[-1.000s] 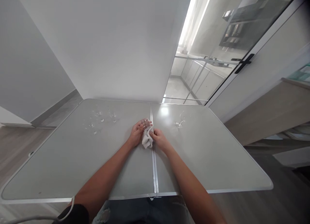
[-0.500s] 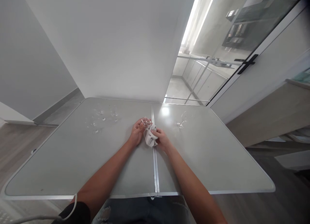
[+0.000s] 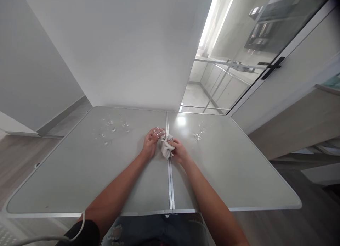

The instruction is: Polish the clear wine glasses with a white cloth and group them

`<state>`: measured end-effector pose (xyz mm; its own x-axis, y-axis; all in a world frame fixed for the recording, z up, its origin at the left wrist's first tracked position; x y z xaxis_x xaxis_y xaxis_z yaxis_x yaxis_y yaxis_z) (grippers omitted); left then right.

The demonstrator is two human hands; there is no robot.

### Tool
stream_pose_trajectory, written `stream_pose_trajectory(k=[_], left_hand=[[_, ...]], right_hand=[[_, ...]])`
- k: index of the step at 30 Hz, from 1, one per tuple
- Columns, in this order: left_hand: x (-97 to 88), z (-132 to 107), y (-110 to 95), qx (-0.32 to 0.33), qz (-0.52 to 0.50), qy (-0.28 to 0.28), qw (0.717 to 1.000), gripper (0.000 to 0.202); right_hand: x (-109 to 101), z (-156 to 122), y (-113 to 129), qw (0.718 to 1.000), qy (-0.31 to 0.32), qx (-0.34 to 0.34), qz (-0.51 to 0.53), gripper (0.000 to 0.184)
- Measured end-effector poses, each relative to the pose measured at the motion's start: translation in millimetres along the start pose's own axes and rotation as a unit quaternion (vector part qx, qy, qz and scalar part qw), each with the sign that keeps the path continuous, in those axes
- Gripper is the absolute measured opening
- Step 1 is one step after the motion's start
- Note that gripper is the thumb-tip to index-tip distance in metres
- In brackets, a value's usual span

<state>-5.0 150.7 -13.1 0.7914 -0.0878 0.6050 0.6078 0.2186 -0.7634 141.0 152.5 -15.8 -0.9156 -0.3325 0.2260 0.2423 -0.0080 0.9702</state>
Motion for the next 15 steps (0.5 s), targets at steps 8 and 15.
stream_pose_trajectory(k=[8, 15], left_hand=[[-0.7, 0.2, -5.0, 0.011, 0.003, -0.012, 1.0, 0.052], [8.8, -3.1, -0.9, -0.046, 0.006, 0.058, 0.997, 0.062]], right_hand=[[1.7, -8.6, 26.7, 0.954, -0.053, -0.138, -0.261, 0.024], [6.4, -5.2, -8.8, 0.988, 0.112, 0.11, -0.01, 0.032]])
Point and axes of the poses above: each hand's wrist, its own z-axis towards the middle knuckle, its own x-axis out of the palm, y = z × x, the point moved 7 cm from there along z, towards the middle knuckle, and after that the axes turned 1 degree about -x, right-handed, at the moved point
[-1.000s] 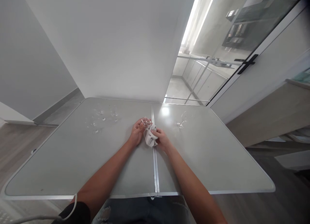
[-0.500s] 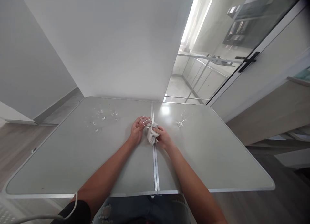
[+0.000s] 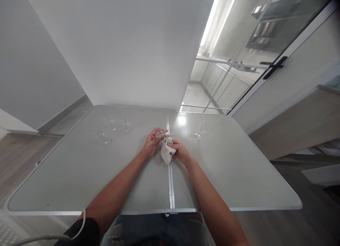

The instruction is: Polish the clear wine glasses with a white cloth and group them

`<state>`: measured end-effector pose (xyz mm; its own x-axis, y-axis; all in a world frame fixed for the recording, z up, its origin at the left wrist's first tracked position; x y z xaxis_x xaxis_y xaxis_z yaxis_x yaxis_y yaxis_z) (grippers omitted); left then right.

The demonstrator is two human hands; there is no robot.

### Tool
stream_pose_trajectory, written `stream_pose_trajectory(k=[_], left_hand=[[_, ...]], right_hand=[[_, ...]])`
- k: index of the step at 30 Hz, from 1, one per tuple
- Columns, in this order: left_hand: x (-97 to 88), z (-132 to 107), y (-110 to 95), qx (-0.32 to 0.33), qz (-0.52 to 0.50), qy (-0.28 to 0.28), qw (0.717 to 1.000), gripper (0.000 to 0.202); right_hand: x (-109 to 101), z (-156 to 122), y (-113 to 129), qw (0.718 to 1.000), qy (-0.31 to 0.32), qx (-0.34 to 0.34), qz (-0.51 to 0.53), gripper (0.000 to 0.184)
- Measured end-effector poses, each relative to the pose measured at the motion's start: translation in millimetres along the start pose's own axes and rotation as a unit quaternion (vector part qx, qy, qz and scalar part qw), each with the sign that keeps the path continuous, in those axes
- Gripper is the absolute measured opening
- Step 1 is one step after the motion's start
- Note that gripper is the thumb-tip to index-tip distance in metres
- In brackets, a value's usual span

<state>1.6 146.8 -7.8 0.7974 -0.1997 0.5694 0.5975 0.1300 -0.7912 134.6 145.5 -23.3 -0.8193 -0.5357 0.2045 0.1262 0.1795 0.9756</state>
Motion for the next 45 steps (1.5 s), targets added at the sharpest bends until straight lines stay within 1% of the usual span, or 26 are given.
stream_pose_trajectory(k=[2, 3, 5, 6, 7, 8, 10, 12, 14, 15, 16, 18, 19, 20, 21, 23, 25, 27, 29, 32, 34, 36, 38, 41, 43, 45], left_hand=[[0.3, 0.0, -0.8, 0.007, 0.002, -0.002, 1.0, 0.062], [-0.2, 0.3, -1.2, 0.014, 0.007, -0.006, 1.0, 0.06], [-1.9, 1.4, -0.8, 0.026, 0.016, -0.017, 0.999, 0.058], [-2.8, 2.2, 0.2, 0.029, 0.019, -0.022, 0.999, 0.059], [-3.7, 2.9, 1.5, 0.029, 0.021, -0.025, 0.999, 0.06], [-4.9, 3.5, 2.8, 0.029, 0.024, -0.03, 0.999, 0.06], [-6.6, 4.0, 4.6, 0.031, 0.032, -0.036, 0.998, 0.06], [-6.1, 3.7, 4.8, 0.033, 0.036, -0.032, 0.998, 0.06], [-5.4, 3.0, 3.5, 0.036, 0.03, -0.03, 0.998, 0.062], [-5.7, 2.8, 2.7, 0.036, 0.026, -0.034, 0.998, 0.065], [-6.8, 2.7, 1.3, 0.038, 0.022, -0.043, 0.998, 0.068], [-10.6, 2.9, -2.8, 0.052, 0.013, -0.069, 0.996, 0.068], [-12.5, 3.1, -5.3, 0.063, 0.011, -0.082, 0.995, 0.065], [-14.1, 3.3, -7.8, 0.075, 0.011, -0.093, 0.993, 0.06], [-15.1, 3.5, -10.0, 0.086, 0.015, -0.101, 0.991, 0.054], [-15.2, 3.4, -12.3, 0.099, 0.028, -0.107, 0.989, 0.049], [-13.9, 2.5, -12.0, 0.102, 0.045, -0.108, 0.988, 0.053], [-11.9, 1.3, -8.6, 0.093, 0.076, -0.103, 0.987, 0.06], [-9.1, 0.3, -3.2, 0.073, 0.128, -0.094, 0.985, 0.058], [-4.7, -1.3, 3.2, 0.056, 0.206, -0.082, 0.974, 0.038], [-2.9, -2.1, 4.3, 0.056, 0.235, -0.083, 0.967, 0.032], [-2.5, -2.5, 4.0, 0.059, 0.246, -0.088, 0.963, 0.03], [-3.0, -2.4, 3.3, 0.059, 0.244, -0.088, 0.964, 0.03], [-5.4, -2.2, 1.8, 0.063, 0.242, -0.087, 0.964, 0.03], [-7.2, -2.6, 0.3, 0.07, 0.25, -0.094, 0.961, 0.029], [-7.3, -3.1, -0.2, 0.073, 0.255, -0.097, 0.959, 0.029]], right_hand=[[-6.2, -0.9, 8.7, 0.992, -0.043, -0.062, -0.103, 0.028], [-10.1, -2.4, 15.0, 0.975, -0.086, -0.104, -0.176, 0.025], [-13.9, -7.4, 26.2, 0.92, -0.168, -0.173, -0.31, 0.02], [-13.6, -9.3, 29.2, 0.896, -0.191, -0.193, -0.351, 0.02], [-12.8, -9.9, 30.0, 0.885, -0.2, -0.203, -0.369, 0.021], [-12.0, -9.1, 28.7, 0.887, -0.195, -0.202, -0.366, 0.02], [-12.9, -5.2, 22.5, 0.92, -0.174, -0.181, -0.301, 0.019], [-17.6, -0.6, 14.5, 0.959, -0.166, -0.147, -0.178, 0.03], [-27.7, 0.9, 9.0, 0.968, -0.205, -0.132, -0.053, 0.035], [-35.6, -0.9, 7.6, 0.959, -0.249, -0.138, -0.001, 0.034], [-44.6, -4.9, 7.0, 0.939, -0.306, -0.152, 0.041, 0.033], [-59.5, -17.5, 6.5, 0.882, -0.417, -0.194, 0.1, 0.028], [-62.7, -22.1, 5.8, 0.861, -0.449, -0.207, 0.12, 0.026], [-62.6, -23.6, 4.9, 0.853, -0.459, -0.211, 0.134, 0.024], [-59.4, -21.6, 3.8, 0.859, -0.446, -0.204, 0.144, 0.025], [-45.6, -10.9, 0.0, 0.896, -0.378, -0.168, 0.164, 0.029], [-29.1, -0.2, -3.4, 0.927, -0.3, -0.138, 0.178, 0.033], [-18.5, 5.9, -4.0, 0.942, -0.25, -0.139, 0.173, 0.038], [-18.2, 6.0, -2.4, 0.945, -0.248, -0.161, 0.136, 0.041], [-26.9, -0.6, 0.3, 0.937, -0.29, -0.188, 0.046, 0.04], [-32.2, -6.0, 1.2, 0.927, -0.323, -0.189, 0.0, 0.041], [-33.7, -9.1, 2.1, 0.92, -0.341, -0.194, -0.005, 0.043], [-30.2, -7.1, 2.3, 0.923, -0.324, -0.204, 0.031, 0.041], [-22.4, 0.4, 2.0, 0.941, -0.265, -0.2, 0.069, 0.04], [-22.4, 1.7, 3.1, 0.949, -0.253, -0.188, 0.026, 0.04], [-27.9, -1.4, 5.2, 0.944, -0.274, -0.177, -0.037, 0.039]])
Point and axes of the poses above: each hand's wrist, its own z-axis towards the middle knuckle, its own x-axis out of the palm, y = z × x, the point moved 7 cm from there along z, towards the middle knuckle, and after that the axes turned 1 degree about -x, right-handed, at the moved point
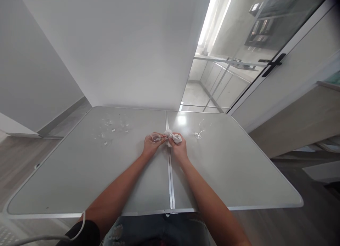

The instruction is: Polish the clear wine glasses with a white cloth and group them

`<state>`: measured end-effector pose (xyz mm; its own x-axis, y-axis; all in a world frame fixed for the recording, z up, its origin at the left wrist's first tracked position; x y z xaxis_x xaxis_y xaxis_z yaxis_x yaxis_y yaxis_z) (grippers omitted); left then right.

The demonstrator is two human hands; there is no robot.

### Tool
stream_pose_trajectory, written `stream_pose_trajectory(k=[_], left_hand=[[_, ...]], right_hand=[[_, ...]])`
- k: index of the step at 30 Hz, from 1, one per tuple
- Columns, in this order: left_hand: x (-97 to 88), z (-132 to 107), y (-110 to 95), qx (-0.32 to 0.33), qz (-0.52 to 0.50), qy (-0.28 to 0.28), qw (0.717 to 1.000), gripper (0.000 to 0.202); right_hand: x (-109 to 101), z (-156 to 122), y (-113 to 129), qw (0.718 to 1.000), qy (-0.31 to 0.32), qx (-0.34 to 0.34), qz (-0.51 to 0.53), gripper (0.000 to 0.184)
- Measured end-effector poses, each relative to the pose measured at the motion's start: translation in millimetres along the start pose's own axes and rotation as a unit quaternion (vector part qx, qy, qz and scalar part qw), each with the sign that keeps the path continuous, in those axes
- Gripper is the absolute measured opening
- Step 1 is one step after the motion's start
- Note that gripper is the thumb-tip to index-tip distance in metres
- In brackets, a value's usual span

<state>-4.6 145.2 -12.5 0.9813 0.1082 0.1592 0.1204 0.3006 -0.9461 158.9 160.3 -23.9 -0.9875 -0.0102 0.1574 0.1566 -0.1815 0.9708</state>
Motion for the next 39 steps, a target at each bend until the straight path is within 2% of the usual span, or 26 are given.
stream_pose_trajectory(k=[2, 4, 8, 10, 14, 18, 21, 25, 28, 31, 35, 39], left_hand=[[1.6, -0.6, 0.0, -0.002, -0.007, 0.005, 1.0, 0.031], [3.6, -1.1, 0.6, -0.007, -0.016, 0.012, 1.0, 0.032], [4.0, -0.9, 2.8, -0.016, -0.008, 0.021, 1.0, 0.032], [3.1, -0.6, 3.2, -0.015, -0.001, 0.021, 1.0, 0.032], [2.7, -0.9, 3.2, -0.014, -0.004, 0.02, 1.0, 0.032], [1.3, -0.9, 4.9, -0.015, 0.001, 0.017, 1.0, 0.032], [0.0, 0.0, 6.4, -0.01, 0.015, 0.015, 1.0, 0.032], [2.3, 0.2, 8.9, -0.007, 0.008, 0.023, 1.0, 0.03], [4.2, -0.5, 9.4, -0.008, 0.008, 0.034, 0.999, 0.03], [2.5, -0.8, 6.5, 0.0, 0.03, 0.027, 0.999, 0.03], [0.9, -1.0, 2.7, 0.006, 0.07, 0.016, 0.997, 0.029], [1.1, -1.8, 4.0, -0.023, 0.062, 0.005, 0.998, 0.031]], right_hand=[[-7.7, 0.7, 2.5, 0.999, -0.027, -0.009, -0.035, 0.038], [-10.3, 1.4, 4.4, 0.999, -0.041, -0.021, -0.021, 0.04], [-2.1, 3.0, 2.4, 0.999, 0.004, -0.022, 0.034, 0.044], [-3.4, 2.7, 0.7, 1.0, 0.005, -0.014, 0.004, 0.041], [-12.8, 1.6, 3.9, 0.998, -0.041, -0.026, -0.046, 0.04], [-3.3, 3.2, 7.7, 0.999, 0.002, -0.037, -0.003, 0.046], [-3.0, 2.9, 10.5, 0.998, 0.008, -0.032, -0.06, 0.039], [-13.0, -0.1, 16.7, 0.99, -0.044, -0.048, -0.122, 0.034], [-10.0, -0.1, 15.2, 0.995, -0.039, -0.054, -0.073, 0.038], [-2.2, 2.2, 8.1, 0.999, 0.005, -0.034, -0.025, 0.045], [-8.7, 4.6, 4.1, 0.995, -0.007, -0.005, -0.097, 0.038], [-18.6, 4.0, 16.5, 0.983, -0.043, -0.024, -0.179, 0.035]])
Point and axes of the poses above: each hand's wrist, its own z-axis towards the middle knuckle, its own x-axis out of the palm, y = z × x, the point moved 7 cm from there along z, towards the middle knuckle, and after that the axes turned 1 degree about -x, right-handed, at the moved point
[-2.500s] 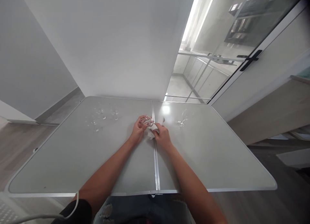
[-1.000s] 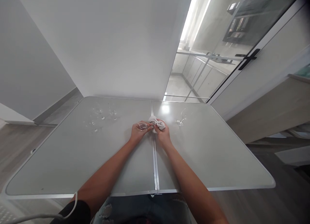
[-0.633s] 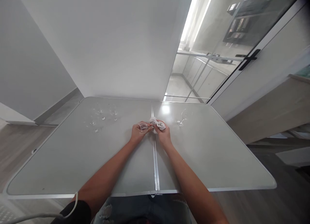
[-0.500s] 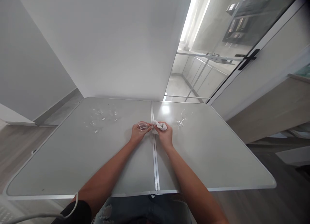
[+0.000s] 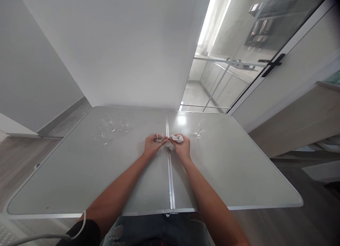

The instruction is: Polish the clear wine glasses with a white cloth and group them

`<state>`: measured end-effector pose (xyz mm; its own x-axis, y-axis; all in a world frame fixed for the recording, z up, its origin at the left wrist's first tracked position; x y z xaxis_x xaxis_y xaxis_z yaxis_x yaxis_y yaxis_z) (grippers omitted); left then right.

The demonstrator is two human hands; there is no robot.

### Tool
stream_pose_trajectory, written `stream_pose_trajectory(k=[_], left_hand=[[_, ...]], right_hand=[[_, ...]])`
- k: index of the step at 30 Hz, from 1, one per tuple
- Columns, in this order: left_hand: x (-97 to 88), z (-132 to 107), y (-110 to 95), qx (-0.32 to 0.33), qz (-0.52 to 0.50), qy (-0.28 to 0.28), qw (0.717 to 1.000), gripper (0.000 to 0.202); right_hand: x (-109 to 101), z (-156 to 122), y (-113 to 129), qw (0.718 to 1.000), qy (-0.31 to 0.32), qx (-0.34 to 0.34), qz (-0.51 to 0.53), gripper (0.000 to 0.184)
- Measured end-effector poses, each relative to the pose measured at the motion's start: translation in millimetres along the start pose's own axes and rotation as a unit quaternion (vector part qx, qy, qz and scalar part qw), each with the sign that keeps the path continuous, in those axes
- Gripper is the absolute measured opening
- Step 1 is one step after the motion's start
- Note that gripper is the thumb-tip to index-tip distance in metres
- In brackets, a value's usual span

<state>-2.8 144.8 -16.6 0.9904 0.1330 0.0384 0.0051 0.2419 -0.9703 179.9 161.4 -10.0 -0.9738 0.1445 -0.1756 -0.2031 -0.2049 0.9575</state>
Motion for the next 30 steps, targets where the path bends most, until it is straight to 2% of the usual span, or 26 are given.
stream_pose_trajectory(k=[4, 7, 9, 11, 14, 15, 18, 20, 24, 27, 30], left_hand=[[-2.5, 0.6, 0.9, -0.025, -0.035, -0.024, 0.999, 0.033], [-5.6, 2.4, 2.8, -0.033, -0.052, -0.038, 0.997, 0.034], [-7.1, 3.8, 5.5, -0.039, -0.042, -0.041, 0.997, 0.034], [-9.3, 5.3, 9.0, -0.045, -0.04, -0.05, 0.997, 0.035], [-10.9, 8.6, 13.0, -0.041, -0.047, -0.051, 0.997, 0.037], [-11.4, 10.0, 13.1, -0.031, -0.046, -0.05, 0.997, 0.037], [-14.0, 13.0, 11.6, 0.006, -0.031, -0.053, 0.998, 0.033], [-12.0, 13.6, 11.6, 0.01, -0.02, -0.036, 0.999, 0.03], [4.5, 10.6, 10.6, -0.002, 0.0, 0.054, 0.999, 0.025], [9.0, 9.5, 10.5, -0.011, -0.001, 0.065, 0.998, 0.031], [8.5, 11.2, 8.6, -0.006, -0.029, 0.07, 0.997, 0.05]], right_hand=[[-9.3, -4.4, 14.1, 0.999, -0.028, -0.026, -0.009, 0.036], [-15.0, -8.0, 23.5, 0.998, -0.049, -0.033, 0.01, 0.045], [-19.5, -9.2, 33.4, 0.995, -0.072, -0.063, -0.002, 0.05], [-20.7, -9.8, 45.9, 0.99, -0.077, -0.119, -0.012, 0.047], [-10.1, -8.9, 53.4, 0.986, -0.005, -0.164, 0.01, 0.017], [-4.7, -8.7, 51.5, 0.986, 0.025, -0.162, 0.012, 0.015], [12.9, -10.6, 40.3, 0.981, 0.101, -0.161, -0.047, 0.03], [23.0, -13.2, 32.9, 0.969, 0.129, -0.178, -0.114, 0.023], [28.5, -13.4, 20.1, 0.95, 0.126, -0.172, -0.228, 0.014], [25.0, -11.2, 17.5, 0.938, 0.129, -0.161, -0.279, 0.013], [11.2, -6.6, 26.5, 0.949, 0.101, -0.169, -0.246, 0.016]])
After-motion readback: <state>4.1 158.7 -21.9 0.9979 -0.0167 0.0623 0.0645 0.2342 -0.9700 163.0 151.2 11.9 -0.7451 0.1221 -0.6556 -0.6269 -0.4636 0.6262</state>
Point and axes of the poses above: each hand's wrist, its own z-axis towards the middle knuckle, its own x-axis out of the palm, y = z × x, the point moved 7 cm from there along z, towards the middle knuckle, and after that the axes turned 1 degree about -x, right-handed, at the moved point
